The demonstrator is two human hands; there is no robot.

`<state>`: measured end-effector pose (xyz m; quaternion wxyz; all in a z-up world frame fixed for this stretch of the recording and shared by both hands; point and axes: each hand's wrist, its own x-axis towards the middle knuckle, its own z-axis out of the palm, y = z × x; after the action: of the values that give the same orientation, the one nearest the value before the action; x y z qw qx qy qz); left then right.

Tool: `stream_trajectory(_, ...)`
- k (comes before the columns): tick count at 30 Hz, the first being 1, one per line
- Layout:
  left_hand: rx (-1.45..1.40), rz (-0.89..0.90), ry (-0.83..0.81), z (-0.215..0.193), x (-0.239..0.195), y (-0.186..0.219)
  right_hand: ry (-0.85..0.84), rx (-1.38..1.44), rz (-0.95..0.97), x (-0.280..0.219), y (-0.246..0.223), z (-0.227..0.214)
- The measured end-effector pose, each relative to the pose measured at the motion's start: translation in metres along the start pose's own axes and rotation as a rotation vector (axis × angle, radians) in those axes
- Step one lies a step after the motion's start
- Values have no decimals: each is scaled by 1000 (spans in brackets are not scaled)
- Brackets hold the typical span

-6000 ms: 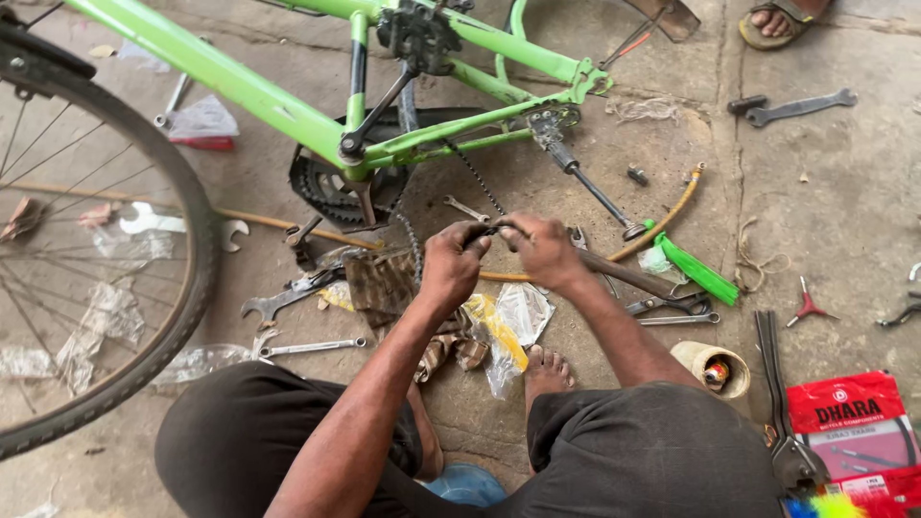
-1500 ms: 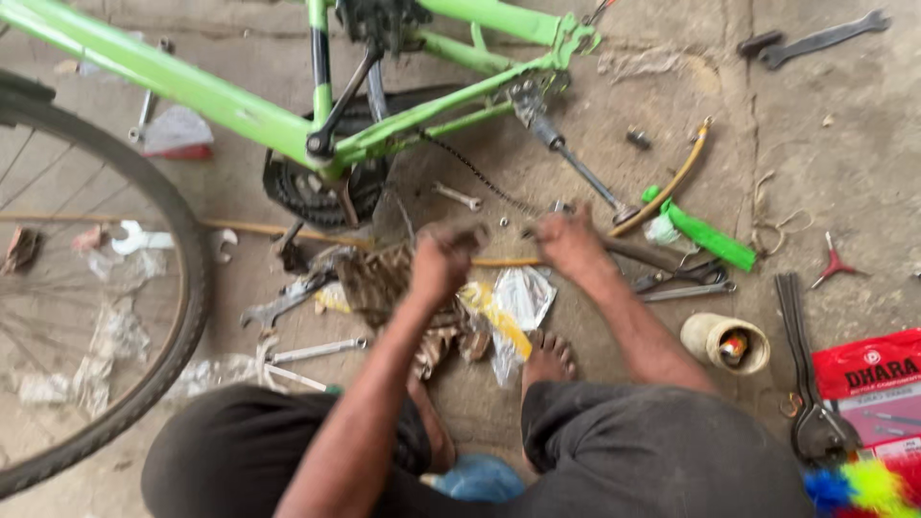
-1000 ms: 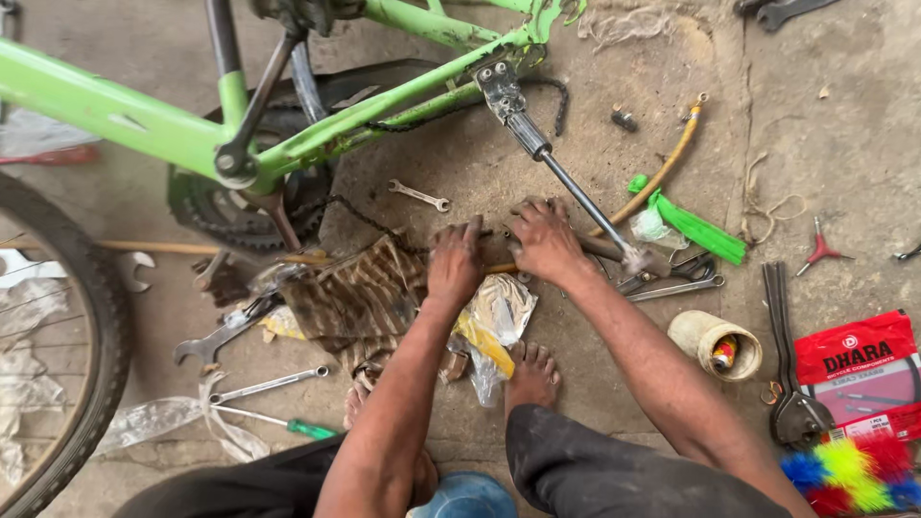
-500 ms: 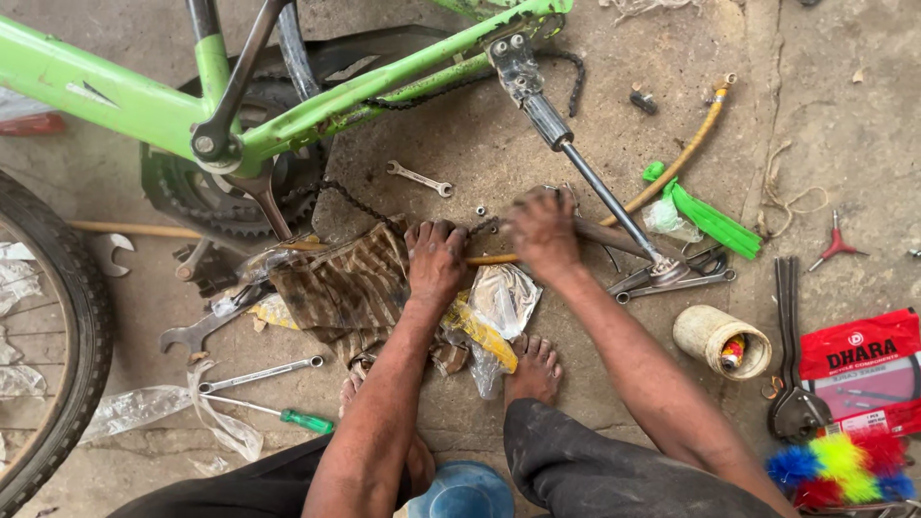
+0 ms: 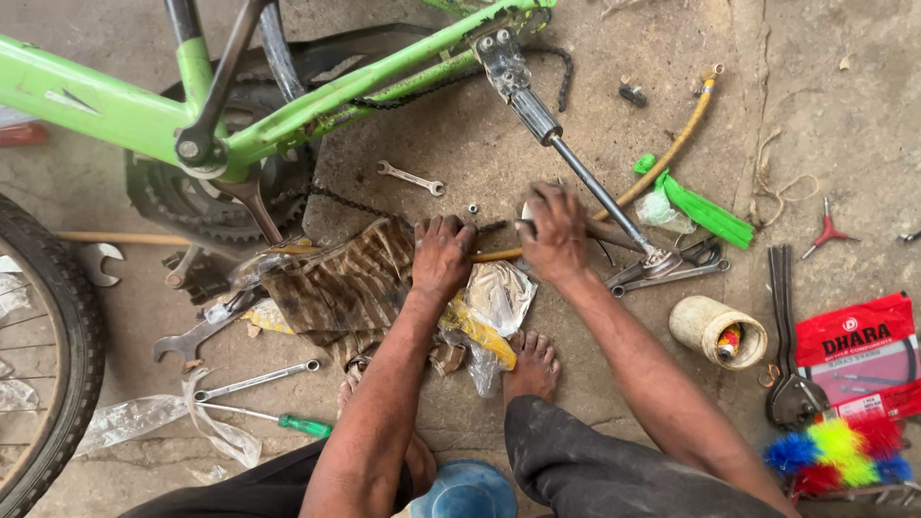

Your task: The person is repairing a bicycle chain. They use a hammer and pliers to manipulate the chain links, attempting to remove or adjust a specific link. The person works on the chain while sitting on the ground next to the bicycle.

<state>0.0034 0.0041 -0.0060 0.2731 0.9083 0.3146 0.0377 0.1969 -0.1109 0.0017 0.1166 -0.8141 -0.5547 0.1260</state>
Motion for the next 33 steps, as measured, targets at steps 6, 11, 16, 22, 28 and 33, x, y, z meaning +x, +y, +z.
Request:
stream_trajectory(6,-49,-9,1,11,-1,-8,-226,-150,148,-24,30,-42)
stream_trajectory(11,-69,12,65,15,-6,-9,-369,-126,212,-29,31,-56)
stream_trajectory(16,-71,24,86,10,-7,-9,-397,526,652,-48,-1,-62)
stream_trajectory(22,-41,-2,22,14,-4,-8,-43,875,250,-82,-13,-34)
stream_trajectory(28,-64,21,80,8,-4,-4,-16,345,-41,-77,-14,22)
stream_trajectory(33,-26,44,60,9,-7,-4,-139,581,547,-68,-13,13)
